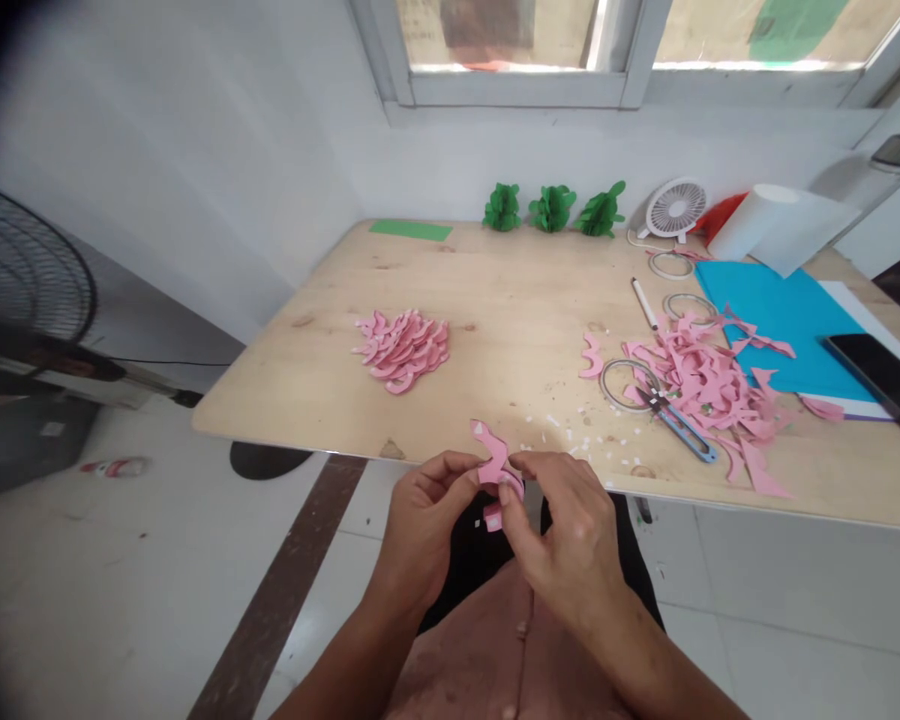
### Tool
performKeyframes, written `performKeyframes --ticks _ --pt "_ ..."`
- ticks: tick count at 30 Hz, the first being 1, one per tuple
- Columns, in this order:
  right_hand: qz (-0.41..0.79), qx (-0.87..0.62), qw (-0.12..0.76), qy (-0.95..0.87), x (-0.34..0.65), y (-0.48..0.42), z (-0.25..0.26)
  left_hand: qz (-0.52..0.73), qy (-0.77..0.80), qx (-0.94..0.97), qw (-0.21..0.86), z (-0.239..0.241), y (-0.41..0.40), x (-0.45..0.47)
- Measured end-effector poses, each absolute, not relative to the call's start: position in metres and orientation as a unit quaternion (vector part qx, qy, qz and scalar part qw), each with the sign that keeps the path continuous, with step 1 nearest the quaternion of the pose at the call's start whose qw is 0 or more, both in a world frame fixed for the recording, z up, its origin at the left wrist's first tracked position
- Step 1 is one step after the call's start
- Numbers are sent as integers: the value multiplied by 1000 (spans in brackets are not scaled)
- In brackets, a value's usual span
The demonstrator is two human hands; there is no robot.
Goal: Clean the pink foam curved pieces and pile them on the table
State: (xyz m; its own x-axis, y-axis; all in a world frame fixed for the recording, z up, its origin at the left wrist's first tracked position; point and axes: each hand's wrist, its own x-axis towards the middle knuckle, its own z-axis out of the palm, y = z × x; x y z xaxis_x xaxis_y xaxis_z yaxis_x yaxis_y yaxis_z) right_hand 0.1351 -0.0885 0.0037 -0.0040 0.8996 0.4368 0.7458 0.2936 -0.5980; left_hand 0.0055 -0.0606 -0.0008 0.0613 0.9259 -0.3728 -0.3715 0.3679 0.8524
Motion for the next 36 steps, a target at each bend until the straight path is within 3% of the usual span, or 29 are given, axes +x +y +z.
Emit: performKeyframes --ticks 36 --pt "76 -598 377 -704 135 -88 1 469 453 270 708 -2 -63 3"
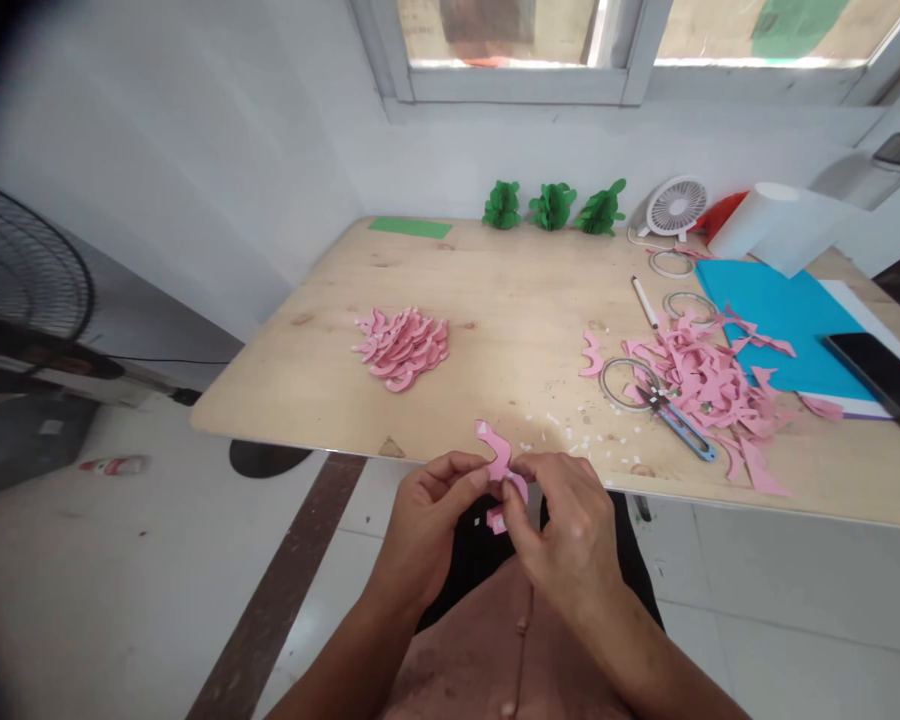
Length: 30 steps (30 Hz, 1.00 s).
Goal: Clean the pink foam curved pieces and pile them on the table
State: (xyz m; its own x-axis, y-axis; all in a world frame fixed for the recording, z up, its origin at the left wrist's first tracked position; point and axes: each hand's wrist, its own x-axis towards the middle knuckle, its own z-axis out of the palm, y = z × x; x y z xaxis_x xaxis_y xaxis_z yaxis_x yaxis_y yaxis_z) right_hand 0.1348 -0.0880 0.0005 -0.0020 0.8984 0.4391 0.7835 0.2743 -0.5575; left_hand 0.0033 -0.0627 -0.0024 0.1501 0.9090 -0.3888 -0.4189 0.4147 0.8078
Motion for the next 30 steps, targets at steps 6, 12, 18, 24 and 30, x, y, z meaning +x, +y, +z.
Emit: performKeyframes --ticks 6,12,18,24,30 --pt "122 -598 389 -690 134 -89 3 473 450 278 704 -5 -64 2" --pt "254 -613 398 -633 135 -89 5 465 425 308 713 -6 -65 -2" --pt "297 -613 400 -613 134 -85 10 462 429 343 696 -8 -65 -2" --pt "344 -627 418 -559 131 -80 10 449 441 385 675 -6 -66 -1" --pt "379 -622 428 -535 133 -79 8 441 455 395 666 -8 -68 -2"
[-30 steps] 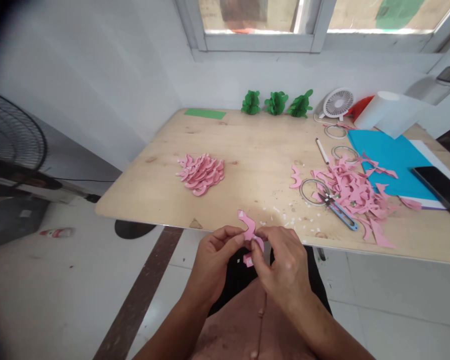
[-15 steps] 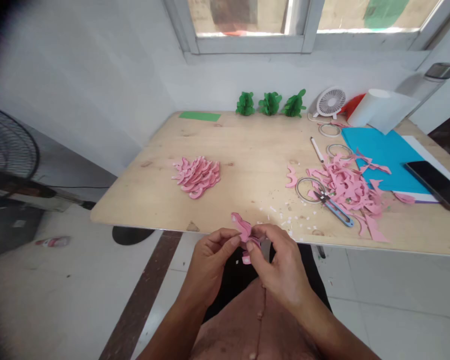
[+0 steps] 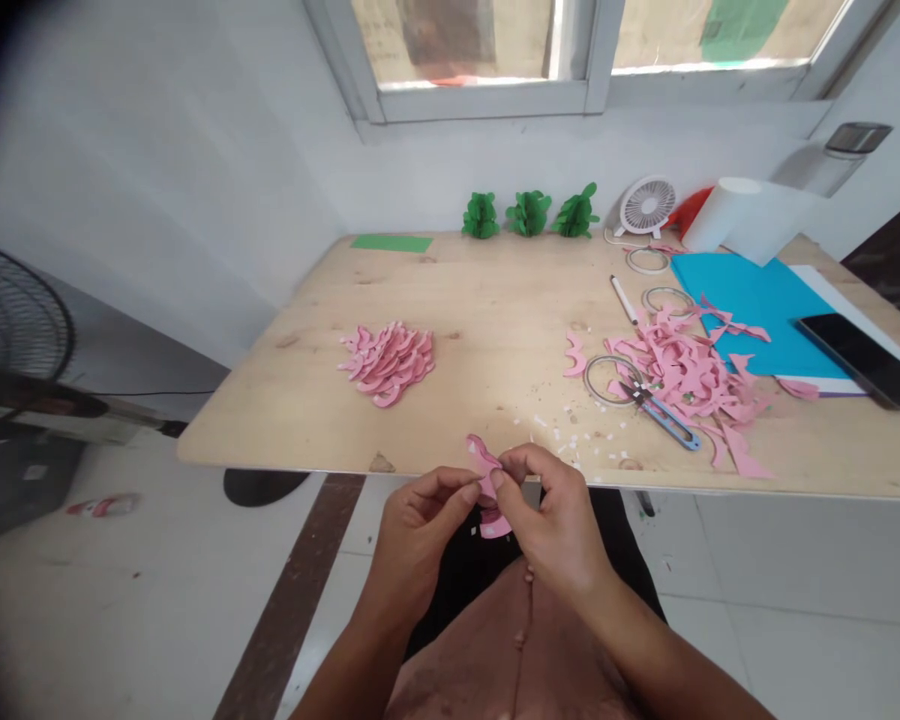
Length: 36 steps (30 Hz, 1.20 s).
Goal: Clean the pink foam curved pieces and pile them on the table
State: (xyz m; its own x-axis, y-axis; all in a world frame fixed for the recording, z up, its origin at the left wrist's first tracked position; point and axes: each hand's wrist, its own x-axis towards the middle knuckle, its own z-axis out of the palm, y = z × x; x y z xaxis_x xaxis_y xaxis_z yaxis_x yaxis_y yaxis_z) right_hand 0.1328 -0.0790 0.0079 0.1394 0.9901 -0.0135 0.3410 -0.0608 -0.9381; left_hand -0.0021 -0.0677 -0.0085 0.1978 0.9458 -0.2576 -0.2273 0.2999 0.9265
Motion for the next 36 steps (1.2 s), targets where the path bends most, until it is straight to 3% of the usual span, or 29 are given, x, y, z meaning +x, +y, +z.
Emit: performKeyframes --ticks 36 --pt "473 -568 445 -505 136 -72 9 432 463 355 688 -2 -62 2"
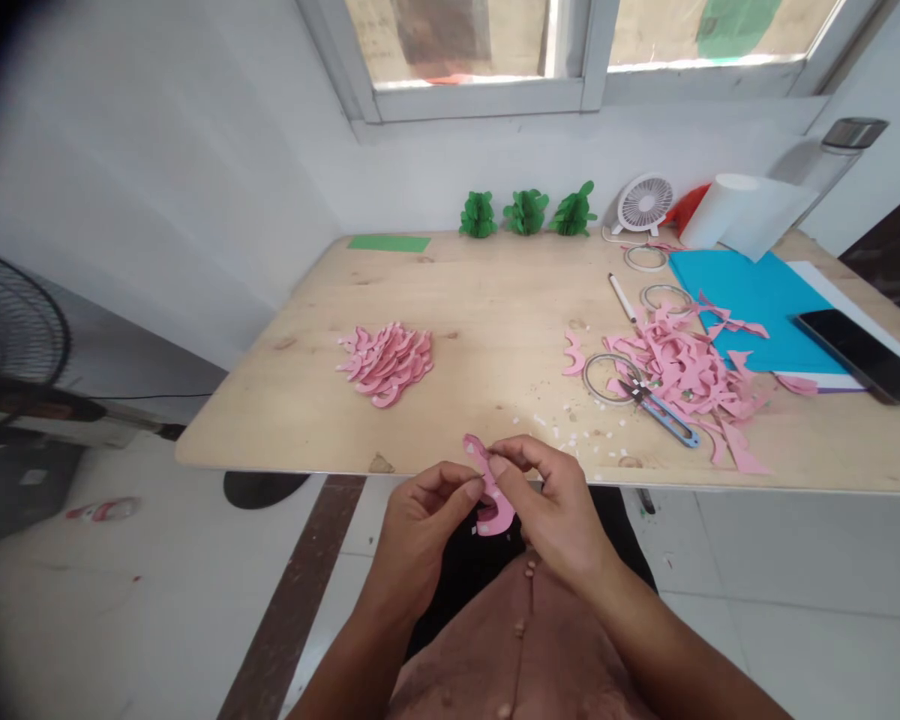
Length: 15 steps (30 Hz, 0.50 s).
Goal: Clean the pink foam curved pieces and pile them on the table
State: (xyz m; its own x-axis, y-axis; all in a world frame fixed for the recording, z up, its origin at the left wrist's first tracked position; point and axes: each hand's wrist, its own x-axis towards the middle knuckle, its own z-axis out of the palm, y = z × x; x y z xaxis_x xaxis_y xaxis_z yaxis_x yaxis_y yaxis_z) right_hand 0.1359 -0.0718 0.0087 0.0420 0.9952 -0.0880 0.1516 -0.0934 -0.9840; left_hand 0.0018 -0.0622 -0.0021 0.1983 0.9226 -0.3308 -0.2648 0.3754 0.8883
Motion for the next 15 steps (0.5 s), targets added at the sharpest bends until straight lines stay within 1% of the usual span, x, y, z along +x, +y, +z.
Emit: performKeyframes --ticks 6,12,15 --pt "433 -592 433 -524 136 -69 4 431 454 373 685 -1 -62 1" --pt "488 -546 426 -530 139 -71 8 465 433 359 684 -5 -61 -3" --pt "461 -561 404 -556 139 -74 10 484 426 359 675 -7 -60 -3"
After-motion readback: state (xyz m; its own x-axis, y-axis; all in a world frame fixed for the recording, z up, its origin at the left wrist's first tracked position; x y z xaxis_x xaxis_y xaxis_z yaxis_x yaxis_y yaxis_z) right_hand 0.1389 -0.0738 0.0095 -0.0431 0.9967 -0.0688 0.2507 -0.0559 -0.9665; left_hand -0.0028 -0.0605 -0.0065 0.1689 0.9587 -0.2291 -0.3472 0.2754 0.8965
